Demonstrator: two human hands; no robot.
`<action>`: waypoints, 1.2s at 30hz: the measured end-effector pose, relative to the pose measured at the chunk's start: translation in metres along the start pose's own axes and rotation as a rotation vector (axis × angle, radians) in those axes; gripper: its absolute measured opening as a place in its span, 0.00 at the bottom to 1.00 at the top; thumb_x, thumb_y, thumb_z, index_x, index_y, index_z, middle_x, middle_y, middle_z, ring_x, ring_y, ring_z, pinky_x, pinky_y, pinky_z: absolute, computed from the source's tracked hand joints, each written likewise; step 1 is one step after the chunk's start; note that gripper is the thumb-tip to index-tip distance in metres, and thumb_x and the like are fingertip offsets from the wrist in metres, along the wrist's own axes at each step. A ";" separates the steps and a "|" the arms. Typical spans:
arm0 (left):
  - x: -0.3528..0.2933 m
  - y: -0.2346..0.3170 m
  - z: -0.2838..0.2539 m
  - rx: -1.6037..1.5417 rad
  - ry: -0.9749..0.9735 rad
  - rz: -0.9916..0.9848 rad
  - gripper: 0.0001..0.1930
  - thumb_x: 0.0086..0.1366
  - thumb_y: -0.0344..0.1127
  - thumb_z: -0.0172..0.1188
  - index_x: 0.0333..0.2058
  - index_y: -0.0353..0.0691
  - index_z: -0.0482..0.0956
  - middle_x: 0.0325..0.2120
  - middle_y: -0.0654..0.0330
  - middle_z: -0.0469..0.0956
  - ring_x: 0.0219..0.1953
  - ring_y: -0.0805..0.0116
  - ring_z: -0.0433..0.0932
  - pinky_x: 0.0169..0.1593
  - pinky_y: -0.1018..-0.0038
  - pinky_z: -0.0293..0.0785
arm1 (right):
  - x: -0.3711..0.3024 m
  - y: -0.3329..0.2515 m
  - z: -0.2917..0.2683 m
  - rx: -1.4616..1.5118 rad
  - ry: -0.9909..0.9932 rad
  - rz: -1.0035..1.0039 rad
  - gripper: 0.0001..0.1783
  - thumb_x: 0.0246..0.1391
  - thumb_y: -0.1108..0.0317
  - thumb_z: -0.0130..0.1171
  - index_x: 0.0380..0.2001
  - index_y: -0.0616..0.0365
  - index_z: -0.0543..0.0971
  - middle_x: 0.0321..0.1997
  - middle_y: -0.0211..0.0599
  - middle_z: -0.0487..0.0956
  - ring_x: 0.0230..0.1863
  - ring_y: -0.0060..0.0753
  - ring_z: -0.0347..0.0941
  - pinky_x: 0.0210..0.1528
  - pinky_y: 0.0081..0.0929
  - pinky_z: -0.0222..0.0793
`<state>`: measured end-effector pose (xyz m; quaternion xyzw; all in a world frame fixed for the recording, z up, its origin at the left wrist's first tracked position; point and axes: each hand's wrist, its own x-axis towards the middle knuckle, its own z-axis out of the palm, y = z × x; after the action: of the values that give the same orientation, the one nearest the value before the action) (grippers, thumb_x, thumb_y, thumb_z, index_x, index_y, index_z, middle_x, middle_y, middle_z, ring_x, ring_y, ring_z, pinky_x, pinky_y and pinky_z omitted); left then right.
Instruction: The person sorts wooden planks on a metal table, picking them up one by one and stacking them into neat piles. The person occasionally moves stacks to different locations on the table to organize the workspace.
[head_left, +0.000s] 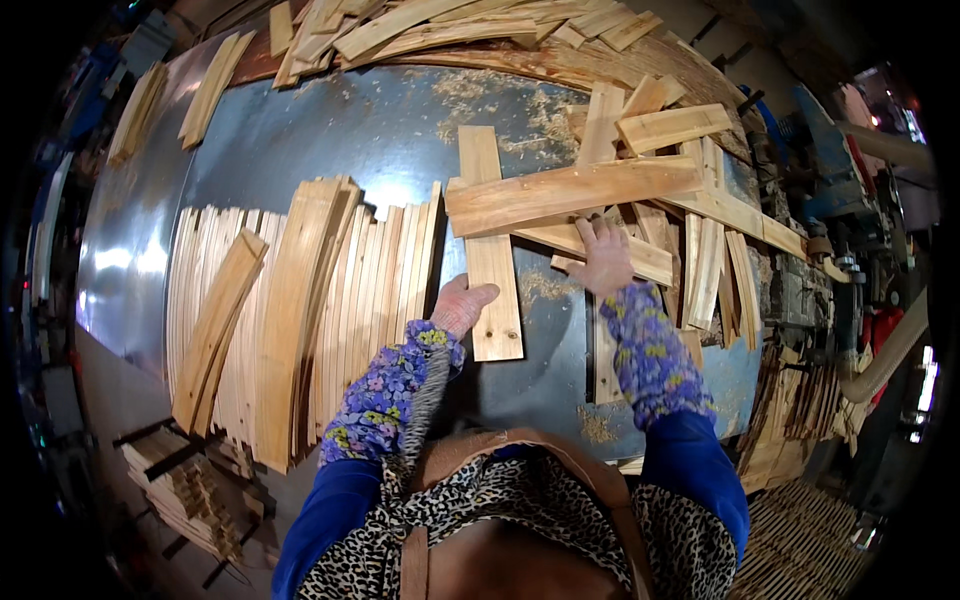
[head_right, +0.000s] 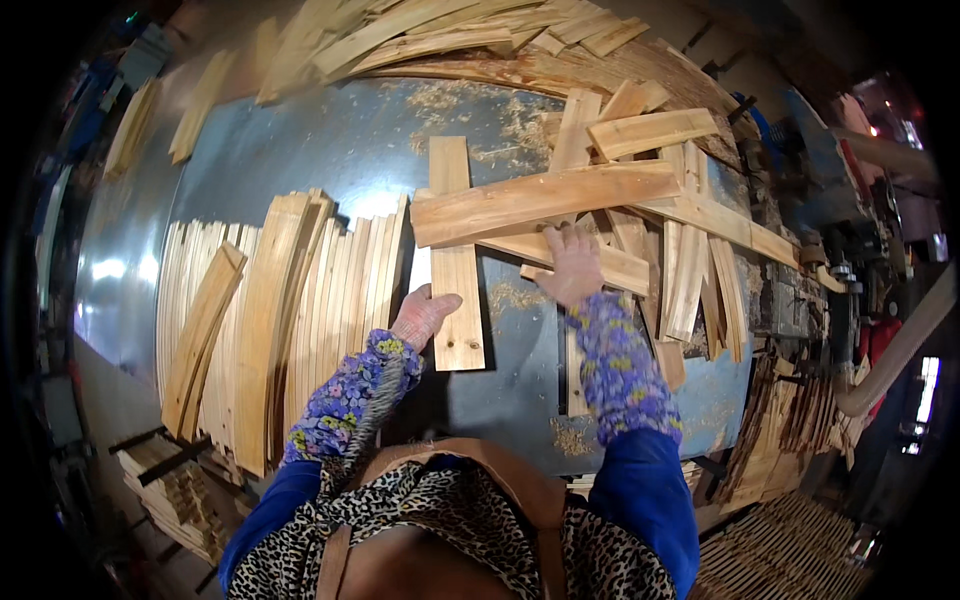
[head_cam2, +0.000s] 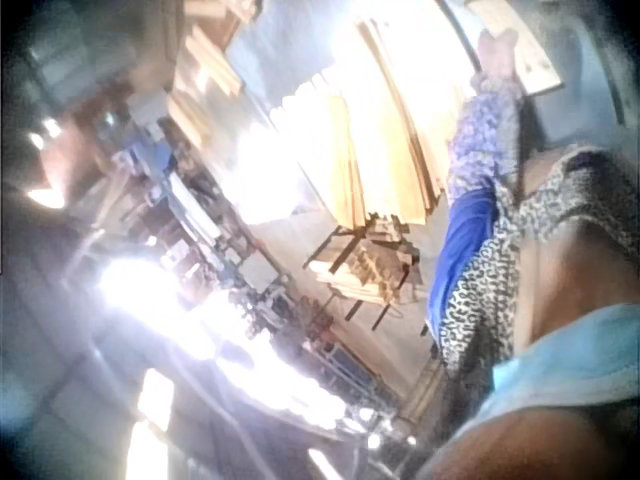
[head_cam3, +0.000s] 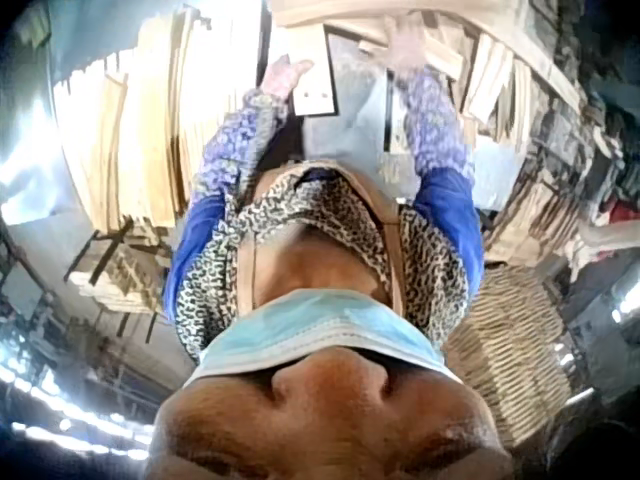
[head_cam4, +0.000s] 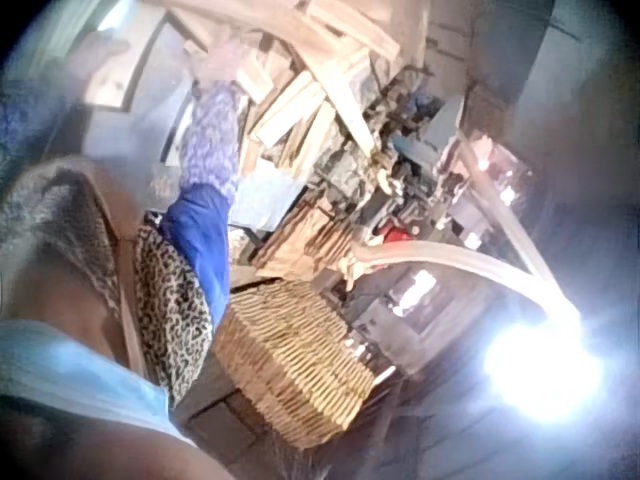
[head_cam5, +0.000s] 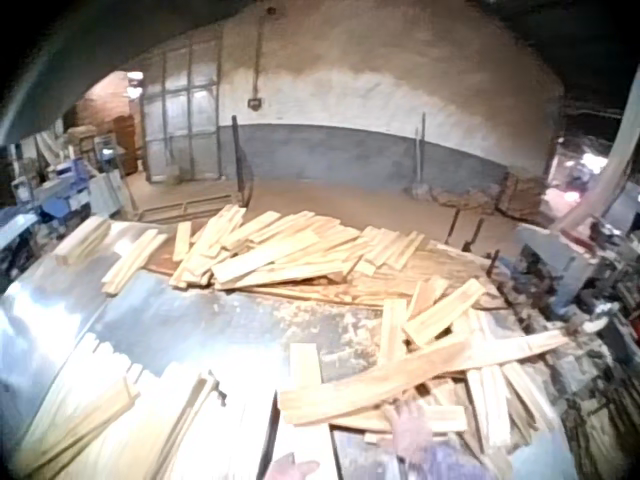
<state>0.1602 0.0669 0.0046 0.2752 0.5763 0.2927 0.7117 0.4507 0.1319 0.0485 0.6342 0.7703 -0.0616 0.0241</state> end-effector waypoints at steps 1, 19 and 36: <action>-0.012 0.000 0.002 0.036 0.049 -0.010 0.26 0.68 0.38 0.68 0.58 0.25 0.78 0.48 0.46 0.87 0.48 0.56 0.88 0.54 0.62 0.83 | 0.013 0.007 -0.003 -0.073 -0.090 -0.013 0.46 0.56 0.49 0.71 0.75 0.47 0.69 0.69 0.55 0.75 0.72 0.58 0.68 0.75 0.54 0.63; -0.240 -0.143 -0.042 1.310 0.855 0.784 0.29 0.53 0.32 0.72 0.56 0.39 0.79 0.57 0.40 0.73 0.58 0.39 0.76 0.60 0.47 0.75 | -0.189 -0.003 0.035 1.113 -0.361 0.262 0.31 0.66 0.56 0.70 0.64 0.65 0.80 0.54 0.45 0.88 0.57 0.35 0.82 0.62 0.33 0.75; -0.149 -0.011 0.052 1.487 0.108 0.599 0.38 0.55 0.35 0.71 0.67 0.43 0.71 0.63 0.46 0.71 0.64 0.43 0.75 0.64 0.49 0.75 | -0.292 -0.006 0.123 0.853 -0.408 0.284 0.33 0.66 0.50 0.67 0.63 0.66 0.80 0.61 0.53 0.86 0.64 0.49 0.82 0.66 0.38 0.74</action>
<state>0.1878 -0.0525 0.1046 0.8055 0.5558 0.0235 0.2043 0.4968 -0.1691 -0.0390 0.6615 0.5619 -0.4904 -0.0793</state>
